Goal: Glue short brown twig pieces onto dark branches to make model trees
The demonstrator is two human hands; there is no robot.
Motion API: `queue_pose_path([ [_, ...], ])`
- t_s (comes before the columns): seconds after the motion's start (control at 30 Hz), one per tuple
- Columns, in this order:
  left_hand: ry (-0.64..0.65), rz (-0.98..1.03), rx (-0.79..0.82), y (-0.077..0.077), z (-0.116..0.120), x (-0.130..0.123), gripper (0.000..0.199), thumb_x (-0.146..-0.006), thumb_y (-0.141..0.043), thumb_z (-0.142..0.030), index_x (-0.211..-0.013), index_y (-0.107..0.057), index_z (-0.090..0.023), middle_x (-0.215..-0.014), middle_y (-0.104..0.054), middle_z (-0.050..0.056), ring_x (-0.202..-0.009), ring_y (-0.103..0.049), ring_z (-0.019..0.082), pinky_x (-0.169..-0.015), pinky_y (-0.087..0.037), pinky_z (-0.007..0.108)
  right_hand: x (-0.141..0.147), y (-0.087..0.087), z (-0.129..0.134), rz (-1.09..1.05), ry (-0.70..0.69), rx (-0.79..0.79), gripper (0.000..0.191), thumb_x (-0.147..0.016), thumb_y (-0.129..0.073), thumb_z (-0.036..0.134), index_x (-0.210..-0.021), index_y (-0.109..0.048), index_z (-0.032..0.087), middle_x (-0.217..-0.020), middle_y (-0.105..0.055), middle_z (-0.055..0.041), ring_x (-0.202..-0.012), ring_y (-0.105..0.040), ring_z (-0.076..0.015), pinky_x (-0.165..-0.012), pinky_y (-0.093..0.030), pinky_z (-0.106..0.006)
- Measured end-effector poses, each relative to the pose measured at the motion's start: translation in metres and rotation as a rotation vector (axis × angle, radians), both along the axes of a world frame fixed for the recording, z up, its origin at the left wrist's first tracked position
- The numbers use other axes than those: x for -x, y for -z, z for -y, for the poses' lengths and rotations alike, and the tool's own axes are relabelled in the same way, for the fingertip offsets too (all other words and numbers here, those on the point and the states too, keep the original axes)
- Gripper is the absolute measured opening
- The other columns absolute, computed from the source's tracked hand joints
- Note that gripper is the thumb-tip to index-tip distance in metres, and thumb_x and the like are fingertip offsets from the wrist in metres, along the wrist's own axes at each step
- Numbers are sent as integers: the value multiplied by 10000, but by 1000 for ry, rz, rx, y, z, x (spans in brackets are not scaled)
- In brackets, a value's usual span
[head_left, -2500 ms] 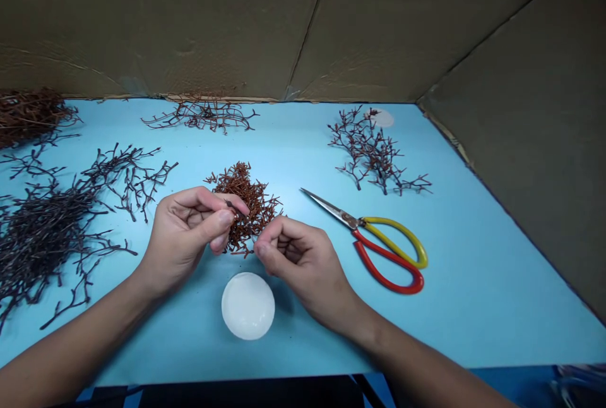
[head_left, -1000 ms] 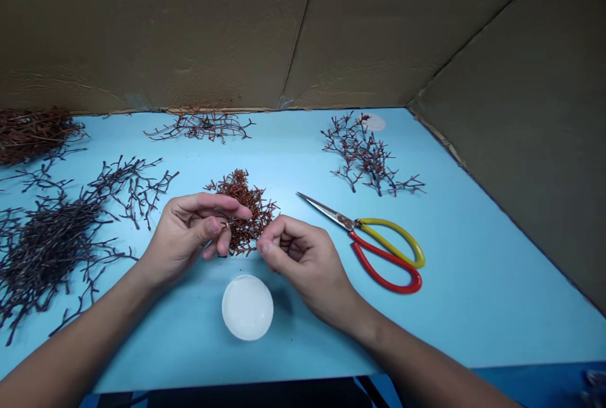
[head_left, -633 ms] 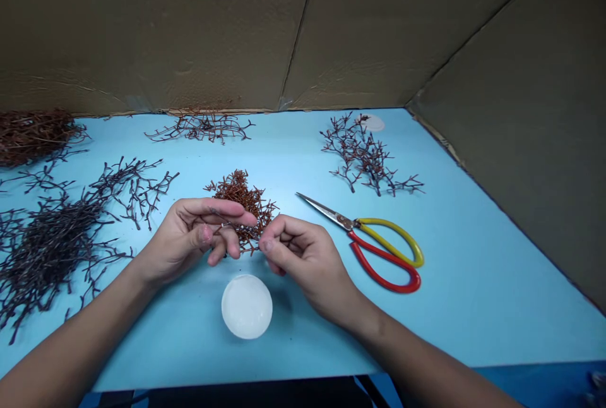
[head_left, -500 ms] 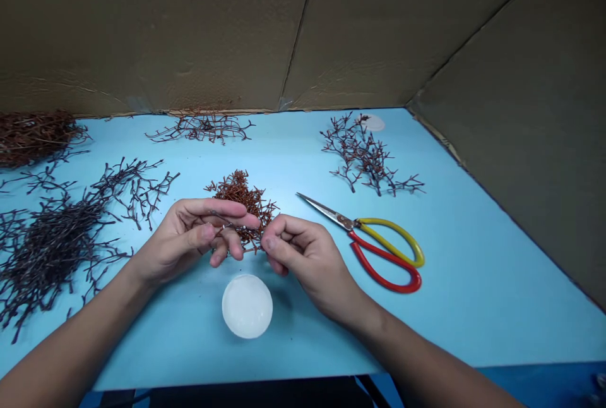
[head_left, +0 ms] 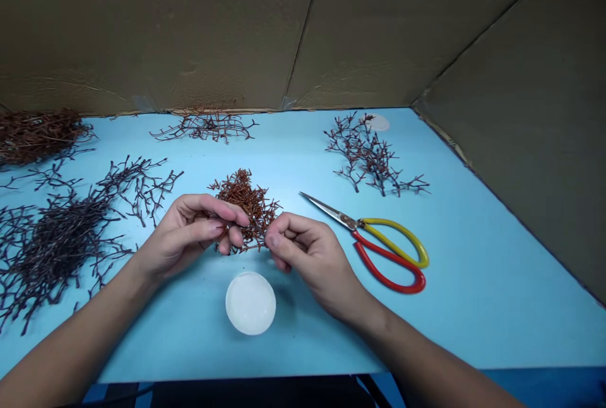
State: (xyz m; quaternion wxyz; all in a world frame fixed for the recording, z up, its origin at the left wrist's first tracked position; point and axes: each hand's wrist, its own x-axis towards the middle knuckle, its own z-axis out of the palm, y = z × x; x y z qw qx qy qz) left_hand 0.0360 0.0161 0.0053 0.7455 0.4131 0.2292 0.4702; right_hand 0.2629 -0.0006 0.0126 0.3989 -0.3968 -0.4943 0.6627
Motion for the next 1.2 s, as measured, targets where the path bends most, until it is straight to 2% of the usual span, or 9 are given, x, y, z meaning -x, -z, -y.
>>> queue_pose_path([
  [0.13, -16, 1, 10, 0, -1, -1, 145, -885, -861, -129, -983, -875, -234, -978, -861, 67, -787, -827, 151, -688, -662, 175, 0, 0, 0, 4, 7, 5, 409, -870, -855, 560, -788, -665, 207, -617, -575, 48, -562, -483, -111, -562, -405, -268],
  [0.3, -98, -40, 28, -1, -1, -3, 314, -880, -872, -145, -1180, -798, -200, -924, -850, 68, -736, -812, 156, -693, -669, 202, 0, 1, 0, 24, 18, -25, 357, -895, -823, 513, -793, -661, 212, -632, -581, 45, -563, -487, -111, -557, -400, -270],
  [0.4, -112, -32, 26, -1, 0, -5, 352, -896, -854, -128, -1225, -747, -191, -905, -840, 57, -729, -796, 135, -707, -656, 181, 1, 2, 1, 47, 29, -64, 295, -919, -787, 449, -798, -660, 212, -638, -583, 44, -565, -491, -110, -555, -398, -270],
  [0.57, -133, -14, 8, -1, 1, -8, 344, -922, -804, -79, -1233, -721, -199, -901, -823, 28, -701, -754, 88, -691, -623, 141, 2, 6, 3, 105, 58, -122, 227, -948, -734, 380, -812, -663, 213, -630, -590, 40, -579, -503, -117, -582, -412, -281],
  [0.8, -203, -75, -10, -4, 3, -13, 326, -898, -820, -132, -1205, -715, -159, -867, -799, 45, -660, -722, 104, -644, -620, 174, 4, 7, 4, 150, 77, -142, 236, -951, -731, 396, -815, -661, 216, -626, -584, 36, -583, -506, -127, -585, -421, -287],
  [0.97, -263, -86, 6, -4, 4, -16, 333, -877, -814, -129, -1187, -697, -165, -825, -777, 20, -606, -680, 94, -595, -596, 179, 5, 8, 4, 176, 84, -164, 212, -944, -718, 375, -812, -664, 217, -634, -587, 32, -588, -513, -128, -589, -427, -289],
  [1.2, -267, -23, 23, -3, 5, -20, 351, -906, -779, -99, -1206, -612, -170, -843, -763, 1, -634, -671, 69, -636, -593, 157, 7, 12, 6, 185, 68, -190, 186, -954, -709, 344, -825, -674, 215, -636, -599, 34, -591, -526, -128, -600, -436, -288],
])
